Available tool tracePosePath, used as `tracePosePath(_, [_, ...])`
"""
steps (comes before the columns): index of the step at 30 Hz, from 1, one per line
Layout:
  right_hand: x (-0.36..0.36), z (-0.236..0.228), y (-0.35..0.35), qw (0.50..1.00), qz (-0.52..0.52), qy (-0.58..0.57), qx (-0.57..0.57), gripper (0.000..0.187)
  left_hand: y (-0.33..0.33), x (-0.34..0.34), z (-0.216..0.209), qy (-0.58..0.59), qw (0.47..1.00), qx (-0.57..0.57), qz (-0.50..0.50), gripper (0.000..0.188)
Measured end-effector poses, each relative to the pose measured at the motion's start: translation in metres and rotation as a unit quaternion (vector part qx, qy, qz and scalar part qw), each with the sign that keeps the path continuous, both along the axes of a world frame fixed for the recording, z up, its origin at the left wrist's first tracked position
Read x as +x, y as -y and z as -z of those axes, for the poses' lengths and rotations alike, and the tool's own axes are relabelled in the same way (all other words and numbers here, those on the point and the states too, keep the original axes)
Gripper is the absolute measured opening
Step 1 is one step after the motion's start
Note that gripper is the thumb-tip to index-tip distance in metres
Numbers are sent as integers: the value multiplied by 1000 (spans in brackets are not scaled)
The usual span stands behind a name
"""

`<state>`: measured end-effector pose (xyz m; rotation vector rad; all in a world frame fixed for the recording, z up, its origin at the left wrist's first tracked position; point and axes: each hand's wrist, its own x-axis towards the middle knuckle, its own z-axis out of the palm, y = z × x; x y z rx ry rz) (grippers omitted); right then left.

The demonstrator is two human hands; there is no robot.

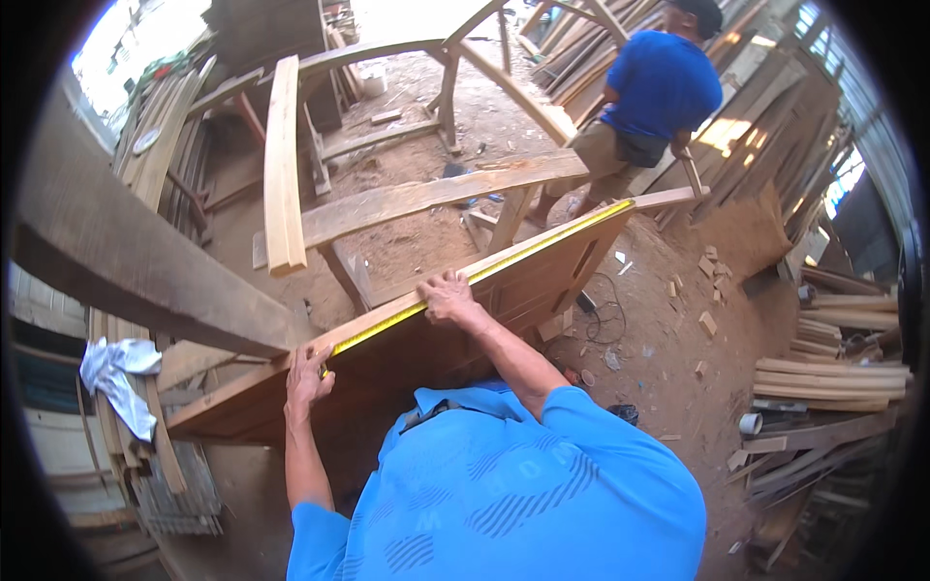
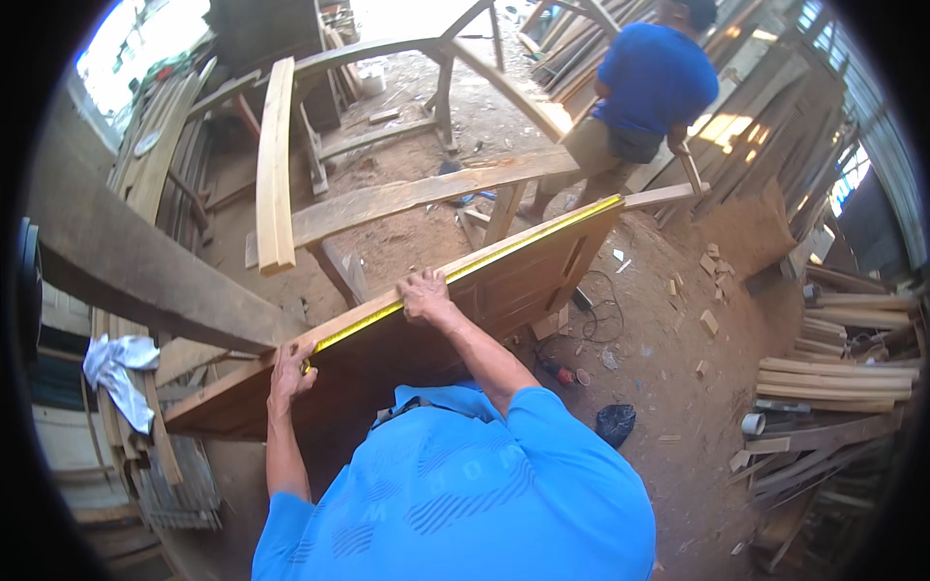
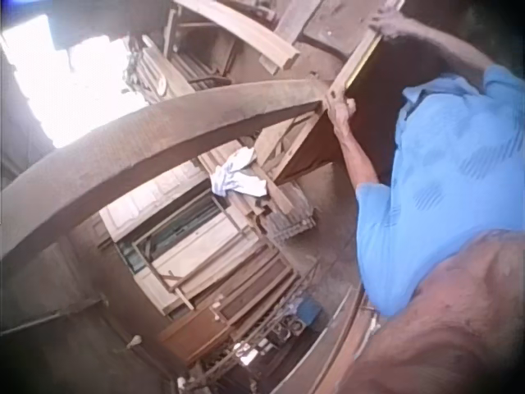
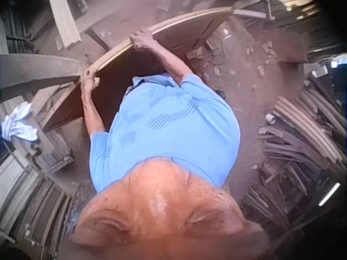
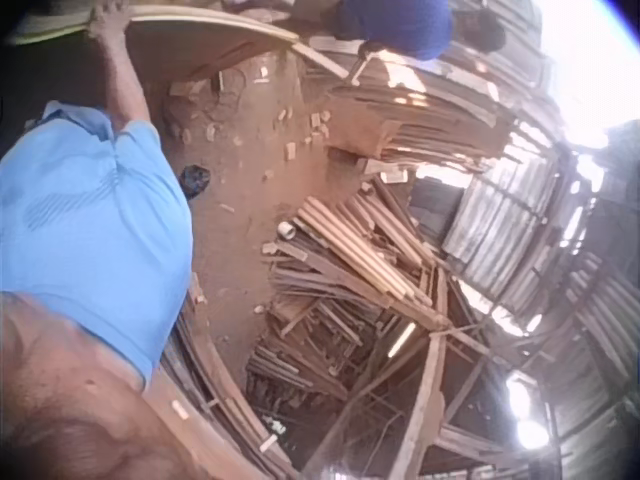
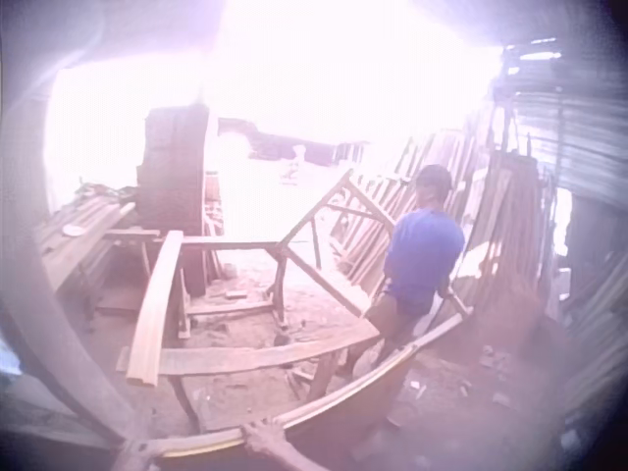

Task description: The person measures the dimensions of a wooden door using a tape measure, then walks across the workshop to measure another wooden door leaning against a wall.

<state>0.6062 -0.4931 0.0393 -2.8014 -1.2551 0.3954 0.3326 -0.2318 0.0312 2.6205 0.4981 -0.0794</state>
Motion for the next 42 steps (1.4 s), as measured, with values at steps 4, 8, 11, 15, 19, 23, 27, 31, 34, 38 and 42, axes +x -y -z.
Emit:
tracePosePath(4, [-2, -21, 11, 999, 8, -45, 24, 38, 6, 10, -15, -38, 999, -4, -3, 64])
tracePosePath(8, [-5, -21, 14, 999, 3, -22, 34, 48, 1, 13, -14, -43, 999, -7, 6, 64])
tracePosePath(11, [-18, -15, 18, 991, 26, -15, 133, 57, 0, 9, -15, -38, 999, 8, 7, 63])
tracePosePath(15, [-43, -51, 41, 954, 92, -240, 155, 48, -2, 4, -7, -8, 1000, 21, 19, 58])
tracePosePath(19, [-40, -44, 62, 985, 74, -131, 80, 58, 3, 6, -5, -16, 1000, 11, -11, 56])
tracePosePath(23, [3, -59, 26, 997, -61, 28, 48, 85, 9, -5, -15, -53, 998, 6, -41, 60])
tracePosePath(27, [51, 12, 16, 993, -87, -6, -84, 64, 10, 3, -3, -33, 998, 30, -37, 62])
tracePosePath(31, [46, 30, 14, 996, -79, 24, -29, 35, 26, -6, -9, -44, 995, 15, -85, 61])
tracePosePath(34, [38, 34, 35, 992, -113, 55, 22, 35, 38, -22, -12, -36, 995, -5, -91, 60])
tracePosePath(38, [2, 9, 49, 991, -127, 48, -17, 41, 68, -56, -15, -16, 995, 6, -101, 59])
tracePosePath(42, [-15, 6, 70, 983, -178, 42, 15, 45, 89, -76, -9, 0, 993, -10, -114, 60])
